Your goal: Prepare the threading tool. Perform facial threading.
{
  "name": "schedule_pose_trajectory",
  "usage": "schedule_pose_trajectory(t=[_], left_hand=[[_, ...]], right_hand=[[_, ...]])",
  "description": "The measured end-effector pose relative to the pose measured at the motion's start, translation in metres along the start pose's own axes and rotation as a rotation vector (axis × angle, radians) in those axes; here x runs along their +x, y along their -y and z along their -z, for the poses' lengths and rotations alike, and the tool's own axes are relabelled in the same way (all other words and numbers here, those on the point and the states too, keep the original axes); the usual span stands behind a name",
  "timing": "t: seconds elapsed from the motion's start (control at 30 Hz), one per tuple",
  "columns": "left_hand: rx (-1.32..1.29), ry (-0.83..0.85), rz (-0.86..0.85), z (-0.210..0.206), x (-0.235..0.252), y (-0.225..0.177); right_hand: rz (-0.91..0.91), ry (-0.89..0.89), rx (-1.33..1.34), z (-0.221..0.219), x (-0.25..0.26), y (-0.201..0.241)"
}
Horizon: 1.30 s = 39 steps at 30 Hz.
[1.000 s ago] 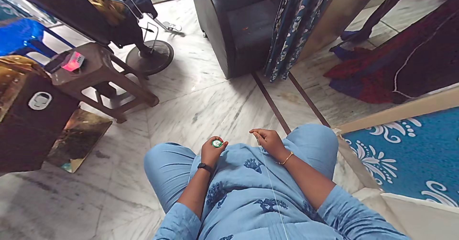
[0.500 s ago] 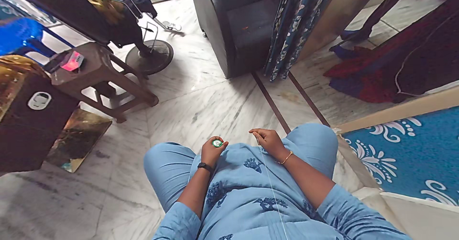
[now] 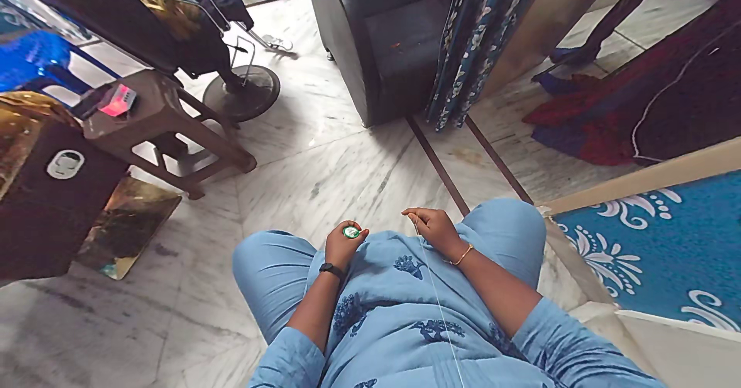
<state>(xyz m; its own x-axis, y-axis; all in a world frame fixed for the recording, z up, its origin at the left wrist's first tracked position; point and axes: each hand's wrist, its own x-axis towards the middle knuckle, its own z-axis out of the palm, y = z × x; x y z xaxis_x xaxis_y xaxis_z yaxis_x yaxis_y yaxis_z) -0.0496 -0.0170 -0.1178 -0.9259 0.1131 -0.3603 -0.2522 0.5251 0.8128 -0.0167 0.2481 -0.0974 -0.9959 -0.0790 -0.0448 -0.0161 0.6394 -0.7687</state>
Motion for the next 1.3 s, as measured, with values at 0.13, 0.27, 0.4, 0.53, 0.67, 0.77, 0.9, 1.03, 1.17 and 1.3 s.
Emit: schedule_pose_trajectory(t=[0.13, 0.27, 0.4, 0.53, 0.67, 0.77, 0.9, 1.03, 1.17, 1.3], left_hand=[[-0.002, 0.002, -0.007, -0.0001, 0.0001, 0.0008], [0.005, -0.001, -0.014, -0.0003, 0.0002, 0.0007], [0.002, -0.017, -0.019, -0.0002, -0.0015, -0.0017], [-0.012, -0.011, -0.015, 0.0001, -0.0016, -0.0012], [-0.027, -0.012, -0.019, -0.0002, -0.0017, -0.0006], [-0.027, -0.009, -0.012, -0.0002, -0.0013, -0.0006], [-0.016, -0.002, -0.009, -0.0004, -0.001, -0.0006], [-0.011, -0.004, -0.01, -0.0001, -0.0006, -0.0003], [-0.008, 0.0, -0.008, -0.0004, -0.0002, 0.0004], [-0.001, -0.001, -0.013, 0.0, 0.0007, 0.0015]], right_hand=[[-0.008, 0.001, -0.005, 0.0, -0.0003, 0.0005], [-0.007, 0.01, -0.01, 0.0, 0.0004, -0.0012], [0.003, 0.006, -0.016, 0.0001, 0.0004, -0.0014], [0.003, 0.002, -0.014, -0.0003, 0.0003, -0.0015], [0.005, 0.005, -0.016, -0.0002, 0.0002, -0.0015], [0.0, 0.008, -0.018, 0.0, 0.0003, -0.0012], [0.0, 0.001, -0.013, -0.0004, 0.0001, -0.0019], [0.0, 0.002, -0.009, -0.0001, 0.0002, -0.0013], [0.002, -0.005, -0.005, -0.0004, 0.0001, -0.0016], [-0.006, 0.001, -0.006, -0.0009, 0.0004, -0.0018]])
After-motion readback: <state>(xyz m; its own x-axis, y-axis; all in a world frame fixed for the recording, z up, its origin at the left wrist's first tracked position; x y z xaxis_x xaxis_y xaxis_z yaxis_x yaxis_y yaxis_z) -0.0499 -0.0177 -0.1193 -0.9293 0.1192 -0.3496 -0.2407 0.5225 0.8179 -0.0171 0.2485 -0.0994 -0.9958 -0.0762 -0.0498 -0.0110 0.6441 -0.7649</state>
